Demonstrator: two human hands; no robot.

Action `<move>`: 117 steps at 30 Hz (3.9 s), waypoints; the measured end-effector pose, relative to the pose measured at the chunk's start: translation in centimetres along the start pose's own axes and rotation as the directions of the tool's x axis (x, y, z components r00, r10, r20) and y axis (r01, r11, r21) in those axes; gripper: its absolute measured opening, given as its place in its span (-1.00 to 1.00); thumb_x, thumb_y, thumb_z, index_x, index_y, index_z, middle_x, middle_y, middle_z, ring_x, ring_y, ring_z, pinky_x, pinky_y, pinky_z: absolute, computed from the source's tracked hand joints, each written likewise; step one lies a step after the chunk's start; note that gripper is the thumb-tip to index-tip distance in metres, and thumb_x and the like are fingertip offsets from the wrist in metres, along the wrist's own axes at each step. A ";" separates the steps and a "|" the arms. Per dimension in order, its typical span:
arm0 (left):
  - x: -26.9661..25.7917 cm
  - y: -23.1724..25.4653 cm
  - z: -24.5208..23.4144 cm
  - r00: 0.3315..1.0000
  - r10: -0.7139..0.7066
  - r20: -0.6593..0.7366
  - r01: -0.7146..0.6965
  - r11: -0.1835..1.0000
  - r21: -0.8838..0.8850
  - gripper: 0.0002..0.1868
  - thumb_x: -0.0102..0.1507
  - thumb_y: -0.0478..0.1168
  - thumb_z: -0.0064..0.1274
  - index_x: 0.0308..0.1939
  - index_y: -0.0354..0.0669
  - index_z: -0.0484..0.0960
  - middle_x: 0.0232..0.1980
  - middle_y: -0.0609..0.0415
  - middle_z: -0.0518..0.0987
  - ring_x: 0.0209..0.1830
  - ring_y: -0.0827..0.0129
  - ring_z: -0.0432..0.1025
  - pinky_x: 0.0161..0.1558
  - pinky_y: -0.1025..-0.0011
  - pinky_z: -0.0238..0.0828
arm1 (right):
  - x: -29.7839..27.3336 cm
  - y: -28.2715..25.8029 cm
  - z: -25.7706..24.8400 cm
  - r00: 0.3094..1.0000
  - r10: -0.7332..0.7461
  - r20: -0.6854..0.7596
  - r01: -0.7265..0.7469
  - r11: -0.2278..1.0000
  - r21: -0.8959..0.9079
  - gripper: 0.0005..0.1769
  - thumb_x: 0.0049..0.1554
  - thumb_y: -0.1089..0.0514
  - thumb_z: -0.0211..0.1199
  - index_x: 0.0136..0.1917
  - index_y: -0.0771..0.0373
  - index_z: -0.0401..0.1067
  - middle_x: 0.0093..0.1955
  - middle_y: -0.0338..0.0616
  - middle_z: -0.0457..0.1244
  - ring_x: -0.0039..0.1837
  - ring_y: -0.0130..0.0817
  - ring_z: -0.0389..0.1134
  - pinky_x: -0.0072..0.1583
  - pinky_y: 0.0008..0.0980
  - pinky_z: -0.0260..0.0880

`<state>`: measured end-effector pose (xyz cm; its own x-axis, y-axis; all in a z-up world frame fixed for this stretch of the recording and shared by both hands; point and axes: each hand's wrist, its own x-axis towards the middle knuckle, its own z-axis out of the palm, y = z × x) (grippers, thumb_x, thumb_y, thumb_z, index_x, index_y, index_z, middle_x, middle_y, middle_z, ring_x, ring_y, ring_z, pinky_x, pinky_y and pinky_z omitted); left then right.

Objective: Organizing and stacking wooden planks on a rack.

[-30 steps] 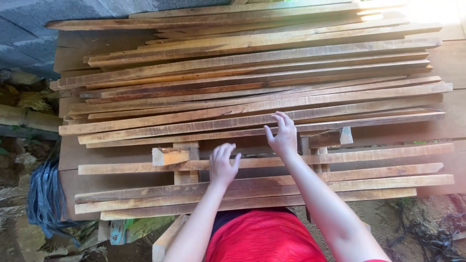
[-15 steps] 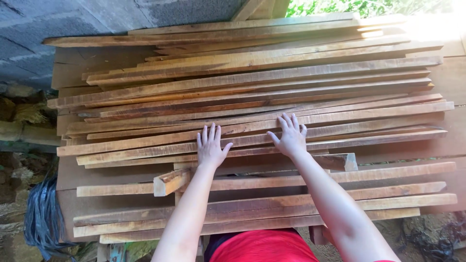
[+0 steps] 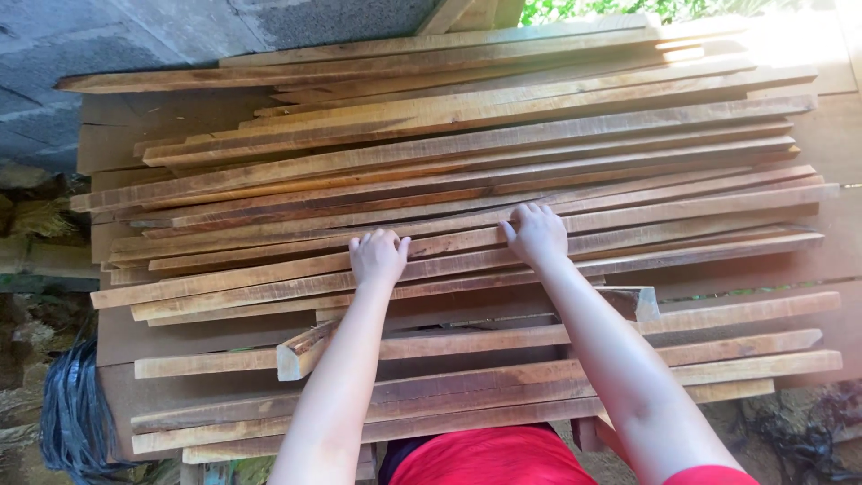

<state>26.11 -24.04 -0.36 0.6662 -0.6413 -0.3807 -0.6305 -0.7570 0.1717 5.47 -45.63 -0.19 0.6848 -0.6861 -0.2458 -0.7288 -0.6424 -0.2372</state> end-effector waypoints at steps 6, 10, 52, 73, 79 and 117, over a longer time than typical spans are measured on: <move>3.4 -2.8 3.5 0.996 0.030 -0.089 -0.035 0.998 -0.053 -0.52 0.35 0.13 0.01 0.25 0.00 0.59 0.09 -0.05 0.63 0.04 0.09 0.55 0.11 0.10 0.45 | 3.2 0.0 -1.0 0.961 0.094 0.258 -0.062 0.990 -0.128 -0.22 0.15 -0.45 0.14 0.49 -0.05 0.27 0.26 -0.02 0.34 0.33 -0.08 0.33 0.25 -0.07 0.39; 3.3 -1.1 -0.1 1.000 0.007 0.029 -0.006 0.998 -0.058 -0.40 0.29 0.21 0.05 0.28 -0.02 0.54 0.14 -0.05 0.60 0.14 0.12 0.51 0.11 0.13 0.48 | 5.0 -1.1 -3.4 0.899 0.174 0.402 -0.090 0.972 -0.219 -0.05 0.15 -0.55 0.08 0.62 -0.04 0.08 0.27 0.02 0.35 0.30 -0.03 0.38 0.25 -0.07 0.42; 4.2 -1.9 3.2 0.995 0.102 -0.006 -0.102 0.995 -0.016 -0.33 0.36 0.31 -0.06 0.25 -0.18 0.51 0.28 -0.04 0.41 0.31 0.13 0.32 0.44 0.06 0.02 | 4.0 -0.6 -1.2 0.966 -0.066 0.249 0.125 0.966 -0.228 -0.25 0.26 -0.45 0.04 0.36 0.20 0.38 0.34 -0.03 0.25 0.42 -0.12 0.23 0.37 -0.11 0.26; 7.7 -0.6 -0.3 0.993 0.119 0.017 -0.120 0.977 0.173 -0.16 0.25 0.15 0.09 0.51 -0.06 0.18 0.58 0.05 0.12 0.49 0.11 0.12 0.33 -0.01 0.23 | 6.8 -1.2 -2.0 0.978 0.006 0.209 0.069 0.934 -0.351 0.02 0.19 -0.51 0.02 0.63 0.19 -0.02 0.63 -0.07 -0.03 0.57 -0.09 0.00 0.40 -0.11 0.17; 9.0 -1.2 -0.2 0.993 0.117 0.004 -0.115 0.968 0.222 -0.42 0.28 -0.08 0.06 0.38 -0.04 0.38 0.44 0.07 0.33 0.42 0.16 0.25 0.33 0.09 0.31 | 8.5 -1.3 -2.7 0.981 -0.028 0.194 0.115 0.884 -0.454 -0.08 0.18 -0.49 0.09 0.57 0.10 0.12 0.43 -0.10 0.12 0.48 -0.14 0.10 0.39 -0.09 0.15; 18.6 -2.9 -6.0 0.949 0.286 0.135 -0.309 0.928 0.208 0.03 -0.04 0.30 0.44 0.33 -0.10 0.34 0.29 -0.01 0.46 0.33 0.15 0.34 0.45 0.05 0.06 | 17.5 1.5 -7.2 0.888 -0.331 0.318 0.439 0.816 -0.376 0.04 -0.17 -0.43 0.50 0.37 0.20 0.28 0.35 -0.09 0.23 0.42 -0.16 0.23 0.38 -0.17 0.26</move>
<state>42.72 -34.56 -2.47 0.3983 -0.8076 -0.4349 -0.8739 -0.4782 0.0877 16.32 -61.11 1.88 0.8510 -0.2882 -0.4391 -0.2963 -0.9537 0.0517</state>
